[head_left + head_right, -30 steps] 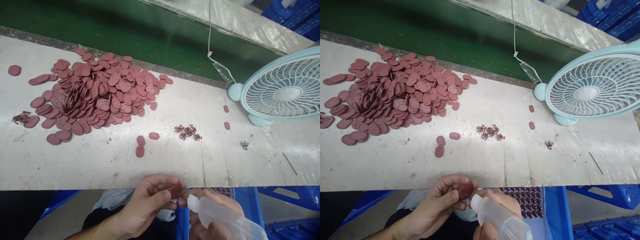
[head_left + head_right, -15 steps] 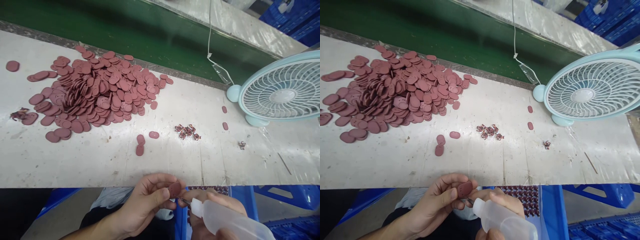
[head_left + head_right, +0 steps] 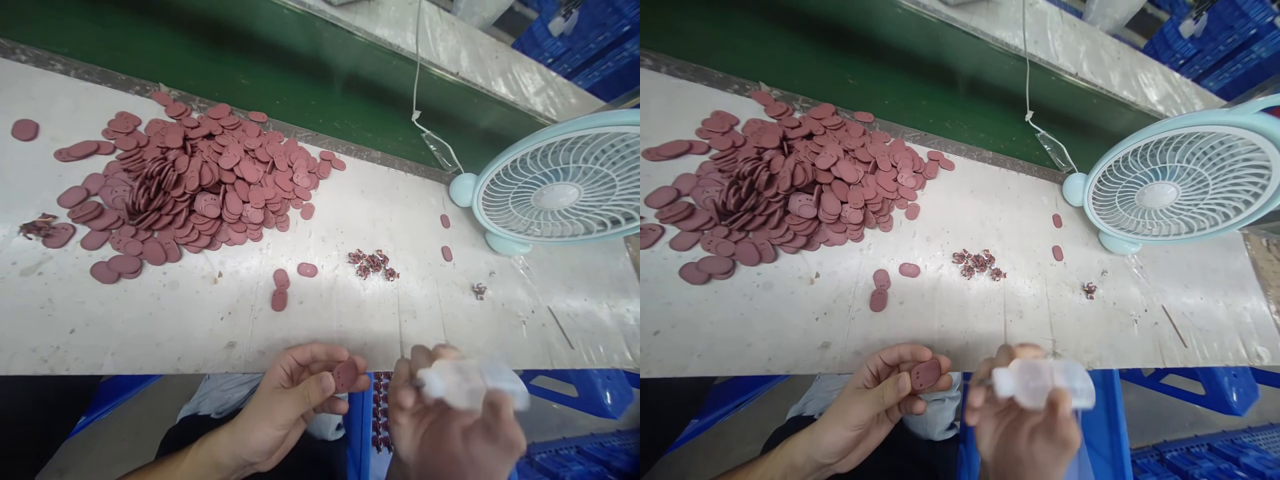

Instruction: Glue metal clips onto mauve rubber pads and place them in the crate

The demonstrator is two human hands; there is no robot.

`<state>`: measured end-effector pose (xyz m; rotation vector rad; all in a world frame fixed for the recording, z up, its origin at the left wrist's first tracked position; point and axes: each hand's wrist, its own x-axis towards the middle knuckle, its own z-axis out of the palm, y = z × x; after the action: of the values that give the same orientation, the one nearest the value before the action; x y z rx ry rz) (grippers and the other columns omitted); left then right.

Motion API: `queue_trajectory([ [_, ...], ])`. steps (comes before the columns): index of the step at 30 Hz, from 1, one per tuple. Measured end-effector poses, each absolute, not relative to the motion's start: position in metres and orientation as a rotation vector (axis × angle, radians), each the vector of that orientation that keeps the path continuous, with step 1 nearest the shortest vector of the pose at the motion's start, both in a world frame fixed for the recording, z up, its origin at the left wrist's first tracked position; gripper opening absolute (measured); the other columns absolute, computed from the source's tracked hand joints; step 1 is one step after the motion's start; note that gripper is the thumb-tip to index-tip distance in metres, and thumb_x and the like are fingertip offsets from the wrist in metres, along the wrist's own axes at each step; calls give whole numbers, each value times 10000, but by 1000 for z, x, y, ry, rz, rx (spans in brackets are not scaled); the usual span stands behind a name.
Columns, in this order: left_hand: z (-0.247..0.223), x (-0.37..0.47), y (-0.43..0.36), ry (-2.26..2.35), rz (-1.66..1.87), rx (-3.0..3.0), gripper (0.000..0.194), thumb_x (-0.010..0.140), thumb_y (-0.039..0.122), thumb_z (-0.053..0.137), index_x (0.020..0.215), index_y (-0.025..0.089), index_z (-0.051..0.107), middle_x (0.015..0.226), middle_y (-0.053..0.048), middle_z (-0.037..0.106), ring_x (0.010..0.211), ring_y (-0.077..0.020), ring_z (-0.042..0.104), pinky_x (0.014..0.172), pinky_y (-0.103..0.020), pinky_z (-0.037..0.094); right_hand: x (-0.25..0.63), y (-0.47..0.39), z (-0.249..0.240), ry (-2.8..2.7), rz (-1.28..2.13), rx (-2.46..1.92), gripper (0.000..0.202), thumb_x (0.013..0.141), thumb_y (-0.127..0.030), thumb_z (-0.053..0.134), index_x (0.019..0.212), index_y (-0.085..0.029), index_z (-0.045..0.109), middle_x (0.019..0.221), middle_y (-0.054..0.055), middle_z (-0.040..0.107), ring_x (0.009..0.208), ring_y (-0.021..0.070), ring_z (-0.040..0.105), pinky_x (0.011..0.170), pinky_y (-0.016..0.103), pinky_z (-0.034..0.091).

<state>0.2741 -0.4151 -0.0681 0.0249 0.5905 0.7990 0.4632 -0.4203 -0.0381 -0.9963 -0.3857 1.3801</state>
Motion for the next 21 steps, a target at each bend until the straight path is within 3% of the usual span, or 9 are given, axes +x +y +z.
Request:
queue_trajectory([
  [3, -69, 272, -416, 591, 806, 26, 202, 889, 254, 777, 1089, 224, 782, 1198, -106, 798, 1084, -226, 766, 761, -174, 598, 510, -391, -64, 480, 1623, -224, 340, 915, -323, 665, 1217, -232, 539, 809, -4, 525, 695, 153, 584, 403, 180, 499],
  [6, -68, 270, -414, 606, 812, 14, 207, 881, 263, 787, 1082, 215, 783, 1198, -106, 797, 1077, -221, 767, 759, -172, 599, 545, -369, -88, 854, 1830, 204, 234, 923, -211, 652, 1092, -286, 509, 711, -59, 417, 602, 121, 507, 294, 107, 353],
  [10, -63, 266, -411, 692, 806, -19, 235, 850, 294, 820, 1063, 199, 785, 1191, -118, 798, 1067, -230, 768, 751, -187, 608, 539, -372, -81, 703, 1780, 174, 202, 957, -217, 647, 1114, -259, 527, 706, -66, 443, 584, 92, 549, 296, 71, 379],
  [13, -62, 262, -409, 741, 800, -39, 249, 830, 291, 840, 1053, 195, 787, 1192, -122, 797, 1078, -239, 765, 751, -190, 612, 505, -379, -62, -90, 1560, -421, 250, 971, -352, 669, 1153, -203, 585, 748, -51, 533, 576, 74, 597, 353, 82, 482],
  [15, -64, 261, -409, 747, 804, -42, 243, 836, 279, 835, 1056, 187, 786, 1188, -127, 798, 1079, -243, 765, 742, -185, 614, 485, -372, -57, -707, 1258, -960, 201, 974, -340, 677, 1117, -201, 658, 841, -7, 627, 717, 114, 674, 563, 170, 632],
  [16, -65, 261, -409, 745, 808, -41, 245, 841, 274, 830, 1063, 182, 784, 1186, -131, 798, 1076, -244, 767, 736, -183, 615, 478, -364, -58, -974, 1080, -1183, 186, 965, -303, 692, 1127, -211, 686, 948, 26, 673, 881, 160, 702, 760, 265, 673],
  [18, -68, 260, -410, 738, 814, -41, 262, 843, 271, 827, 1081, 172, 780, 1188, -140, 796, 1079, -251, 767, 733, -184, 620, 469, -346, -63, -1464, 745, -1468, 329, 936, -252, 723, 1260, -224, 675, 1298, 95, 655, 1305, 289, 570, 1144, 512, 504],
  [20, -70, 259, -412, 735, 823, -48, 285, 836, 274, 834, 1095, 169, 776, 1193, -144, 793, 1090, -257, 763, 738, -190, 627, 466, -330, -70, -1930, 468, -1646, 516, 965, -316, 683, 1448, -191, 548, 1569, 144, 470, 1522, 374, 300, 1251, 649, 283],
  [21, -71, 258, -412, 734, 829, -52, 294, 830, 275, 841, 1098, 170, 776, 1196, -143, 793, 1090, -258, 763, 735, -192, 629, 465, -326, -73, -2106, 363, -1717, 584, 991, -362, 639, 1514, -167, 467, 1630, 164, 388, 1554, 396, 218, 1249, 682, 247],
])
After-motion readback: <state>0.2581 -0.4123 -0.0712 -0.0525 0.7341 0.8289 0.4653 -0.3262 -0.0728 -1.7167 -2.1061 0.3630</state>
